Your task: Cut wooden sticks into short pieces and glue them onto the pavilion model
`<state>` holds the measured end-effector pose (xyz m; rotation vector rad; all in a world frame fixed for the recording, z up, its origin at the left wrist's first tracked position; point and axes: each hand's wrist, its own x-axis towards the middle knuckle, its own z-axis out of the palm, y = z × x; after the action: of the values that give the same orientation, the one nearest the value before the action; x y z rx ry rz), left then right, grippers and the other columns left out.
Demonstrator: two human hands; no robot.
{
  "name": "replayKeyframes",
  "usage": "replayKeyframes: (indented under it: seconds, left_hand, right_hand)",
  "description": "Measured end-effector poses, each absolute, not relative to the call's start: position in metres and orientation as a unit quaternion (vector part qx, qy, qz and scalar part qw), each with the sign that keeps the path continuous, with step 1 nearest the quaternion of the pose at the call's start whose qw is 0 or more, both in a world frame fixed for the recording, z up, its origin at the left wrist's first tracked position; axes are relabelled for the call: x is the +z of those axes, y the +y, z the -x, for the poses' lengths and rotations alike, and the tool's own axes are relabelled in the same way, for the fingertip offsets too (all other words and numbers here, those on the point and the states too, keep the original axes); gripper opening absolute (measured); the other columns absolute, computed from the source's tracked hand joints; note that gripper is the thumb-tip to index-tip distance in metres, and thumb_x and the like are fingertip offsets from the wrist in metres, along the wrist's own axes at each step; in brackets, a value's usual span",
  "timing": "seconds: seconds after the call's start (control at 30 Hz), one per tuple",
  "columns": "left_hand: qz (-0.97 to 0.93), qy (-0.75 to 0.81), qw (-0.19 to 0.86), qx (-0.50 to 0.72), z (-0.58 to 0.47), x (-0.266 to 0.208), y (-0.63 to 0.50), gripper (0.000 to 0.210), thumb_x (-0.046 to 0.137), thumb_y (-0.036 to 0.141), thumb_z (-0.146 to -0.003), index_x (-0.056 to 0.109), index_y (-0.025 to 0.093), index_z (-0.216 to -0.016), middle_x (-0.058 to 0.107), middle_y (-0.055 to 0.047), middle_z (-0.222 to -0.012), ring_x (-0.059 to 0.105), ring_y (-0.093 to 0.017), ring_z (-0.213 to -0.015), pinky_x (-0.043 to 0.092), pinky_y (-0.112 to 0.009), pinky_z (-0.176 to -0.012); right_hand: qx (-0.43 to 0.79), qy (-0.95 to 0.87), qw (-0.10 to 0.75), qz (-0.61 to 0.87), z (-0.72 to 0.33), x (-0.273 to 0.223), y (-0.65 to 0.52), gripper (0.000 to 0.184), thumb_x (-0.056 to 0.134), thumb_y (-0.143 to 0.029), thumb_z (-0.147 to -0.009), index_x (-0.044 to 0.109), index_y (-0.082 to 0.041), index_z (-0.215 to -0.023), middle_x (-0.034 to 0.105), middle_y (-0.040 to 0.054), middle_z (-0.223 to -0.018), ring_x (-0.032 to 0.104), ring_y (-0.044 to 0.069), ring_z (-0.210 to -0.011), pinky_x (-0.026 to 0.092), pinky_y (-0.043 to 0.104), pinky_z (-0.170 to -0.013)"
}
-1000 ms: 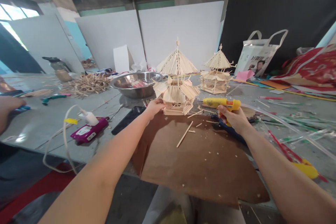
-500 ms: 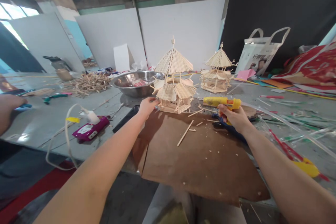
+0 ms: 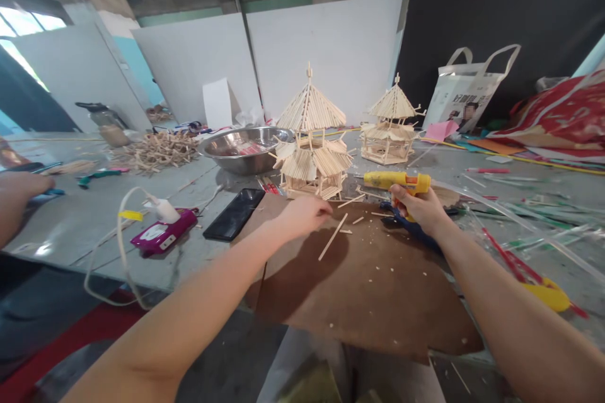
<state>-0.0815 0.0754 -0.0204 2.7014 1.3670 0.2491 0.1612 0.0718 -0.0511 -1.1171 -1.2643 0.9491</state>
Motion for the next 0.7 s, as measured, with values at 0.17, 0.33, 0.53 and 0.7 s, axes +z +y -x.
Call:
replayKeyframes:
  seconds: [0.17,0.33,0.53,0.7]
  left_hand:
    - [-0.915,0.402,0.043,0.01,0.051,-0.032,0.075,0.02,0.048,0.026,-0.071,0.062,0.023,-0.085,0.06,-0.002,-0.091,0.055,-0.016,-0.081,0.042,-0.024,-0.067]
    - [-0.911,0.407,0.064,-0.019,0.046,-0.042,0.077,0.016,0.049,0.027,-0.071,0.061,0.021,-0.08,0.057,-0.003,-0.091,0.055,-0.015,-0.08,0.041,-0.023,-0.065]
    - [-0.901,0.421,0.09,0.053,0.051,-0.057,0.083,0.014,0.047,0.025,-0.074,0.059,0.018,-0.077,0.057,-0.003,-0.089,0.054,-0.014,-0.077,0.04,-0.024,-0.067]
    - [-0.879,0.448,0.112,0.119,0.053,-0.058,0.082,0.015,0.045,0.024,-0.076,0.058,0.017,-0.075,0.06,-0.003,-0.074,0.054,-0.014,-0.07,0.039,-0.023,-0.063]
  right_hand:
    - [0.405,-0.539,0.563,0.477,-0.161,-0.049,0.072,0.042,0.063,-0.054,-0.054,0.048,-0.016,-0.057,0.048,-0.0042,-0.042,0.037,0.004,-0.03,0.028,0.018,-0.03]
    - [0.405,-0.532,0.565,0.483,-0.161,-0.05,0.072,0.042,0.064,-0.055,-0.054,0.049,-0.015,-0.06,0.048,-0.0046,-0.043,0.036,0.004,-0.03,0.028,0.018,-0.029]
    - [0.404,-0.539,0.558,0.484,-0.162,-0.054,0.074,0.041,0.063,-0.054,-0.055,0.05,-0.016,-0.061,0.049,-0.0043,-0.043,0.036,0.004,-0.03,0.028,0.018,-0.03]
    - [0.4,-0.546,0.558,0.48,-0.163,-0.056,0.075,0.04,0.062,-0.053,-0.057,0.049,-0.016,-0.06,0.048,-0.0046,-0.043,0.036,0.004,-0.03,0.027,0.018,-0.03]
